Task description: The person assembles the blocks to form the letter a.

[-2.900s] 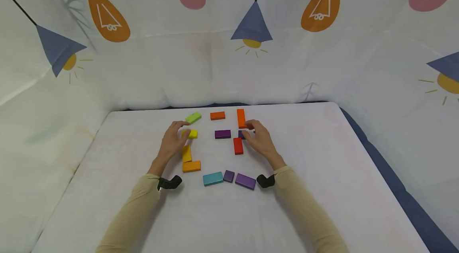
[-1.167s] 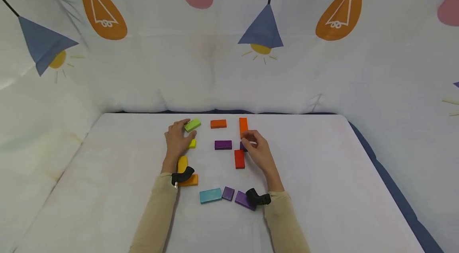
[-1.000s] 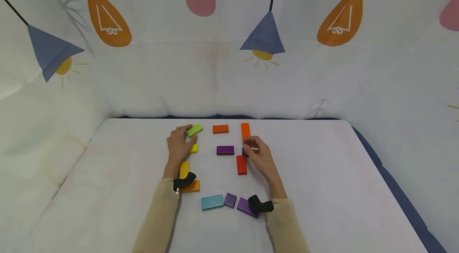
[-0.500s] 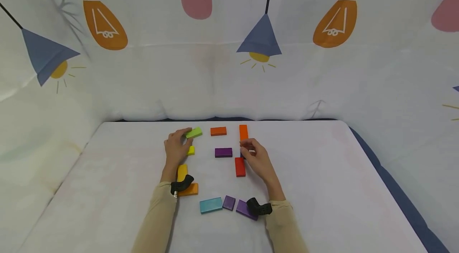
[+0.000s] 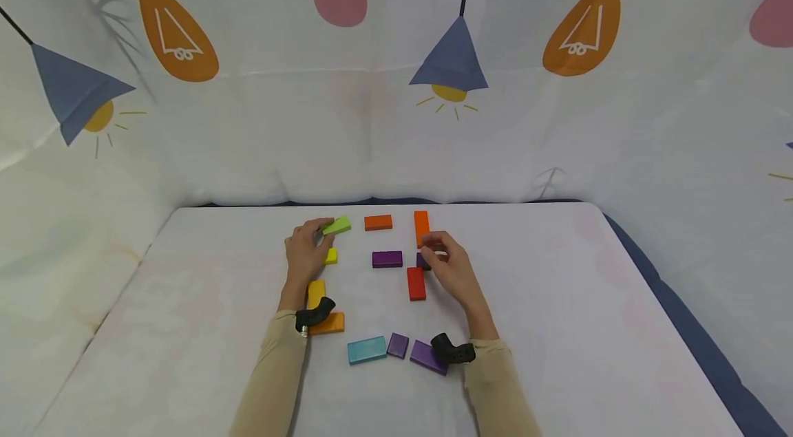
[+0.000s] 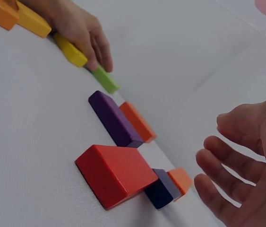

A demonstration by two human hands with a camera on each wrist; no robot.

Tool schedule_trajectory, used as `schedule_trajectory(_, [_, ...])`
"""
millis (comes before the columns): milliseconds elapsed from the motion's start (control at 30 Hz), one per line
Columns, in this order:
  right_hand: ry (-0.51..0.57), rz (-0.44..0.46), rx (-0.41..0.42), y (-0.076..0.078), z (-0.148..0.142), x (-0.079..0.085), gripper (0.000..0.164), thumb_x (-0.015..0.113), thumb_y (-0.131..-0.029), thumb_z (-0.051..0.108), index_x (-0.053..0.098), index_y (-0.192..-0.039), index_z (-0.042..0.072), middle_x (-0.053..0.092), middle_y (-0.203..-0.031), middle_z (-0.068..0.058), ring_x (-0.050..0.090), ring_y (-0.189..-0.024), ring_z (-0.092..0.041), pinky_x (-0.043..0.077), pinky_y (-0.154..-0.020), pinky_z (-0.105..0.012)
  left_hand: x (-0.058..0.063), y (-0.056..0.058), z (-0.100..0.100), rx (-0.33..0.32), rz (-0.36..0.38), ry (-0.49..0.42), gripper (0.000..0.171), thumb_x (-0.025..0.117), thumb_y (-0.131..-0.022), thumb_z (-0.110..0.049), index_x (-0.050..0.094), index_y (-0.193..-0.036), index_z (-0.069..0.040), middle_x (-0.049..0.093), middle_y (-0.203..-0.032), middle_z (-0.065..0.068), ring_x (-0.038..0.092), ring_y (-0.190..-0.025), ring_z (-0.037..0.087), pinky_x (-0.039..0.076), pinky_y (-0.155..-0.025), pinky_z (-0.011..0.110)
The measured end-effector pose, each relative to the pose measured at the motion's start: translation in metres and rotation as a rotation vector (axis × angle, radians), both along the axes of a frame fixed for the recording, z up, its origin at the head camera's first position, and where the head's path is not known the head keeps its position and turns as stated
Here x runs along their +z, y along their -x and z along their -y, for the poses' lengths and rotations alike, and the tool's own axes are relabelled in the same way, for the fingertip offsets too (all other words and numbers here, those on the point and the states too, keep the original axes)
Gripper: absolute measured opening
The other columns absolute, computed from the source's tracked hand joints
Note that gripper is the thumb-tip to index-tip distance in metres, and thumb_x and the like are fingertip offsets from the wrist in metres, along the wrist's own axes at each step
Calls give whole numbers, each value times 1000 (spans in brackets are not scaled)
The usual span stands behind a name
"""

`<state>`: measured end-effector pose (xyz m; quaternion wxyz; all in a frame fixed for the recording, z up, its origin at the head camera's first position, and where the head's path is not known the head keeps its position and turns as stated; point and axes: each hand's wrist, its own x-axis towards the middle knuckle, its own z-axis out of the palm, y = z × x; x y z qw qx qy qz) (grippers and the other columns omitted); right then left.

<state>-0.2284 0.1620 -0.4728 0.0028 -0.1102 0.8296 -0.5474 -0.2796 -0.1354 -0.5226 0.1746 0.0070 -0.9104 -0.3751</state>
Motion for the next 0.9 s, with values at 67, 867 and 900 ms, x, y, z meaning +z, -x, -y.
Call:
schedule_trajectory(67, [-30, -2, -1, 5, 1, -3, 34, 55, -96, 23, 53, -124, 5, 59, -123, -15, 53, -115, -28, 44, -99, -49, 0, 0, 1, 5, -1, -5, 30, 63, -89, -19, 65, -118, -21, 63, -125, 2, 51, -113, 28, 30, -89, 46])
schedule_trajectory(867, [-353, -109, 155, 75, 51, -6, 42, 58, -93, 18, 51, -133, 10, 52, -132, -8, 50, -122, -25, 40, -105, -45, -2, -1, 1, -7, -25, -20, 26, 64, -87, -17, 68, -113, -22, 65, -121, 2, 54, -108, 26, 30, -83, 43])
schedule_trajectory(900, [-370, -112, 162, 77, 54, -6, 43, 59, -92, 18, 50, -133, 9, 52, -132, -8, 49, -122, -26, 40, -105, -46, -1, 0, 1, -9, -21, -20, 26, 64, -87, -17, 68, -113, -22, 65, -121, 1, 54, -109, 26, 30, -83, 43])
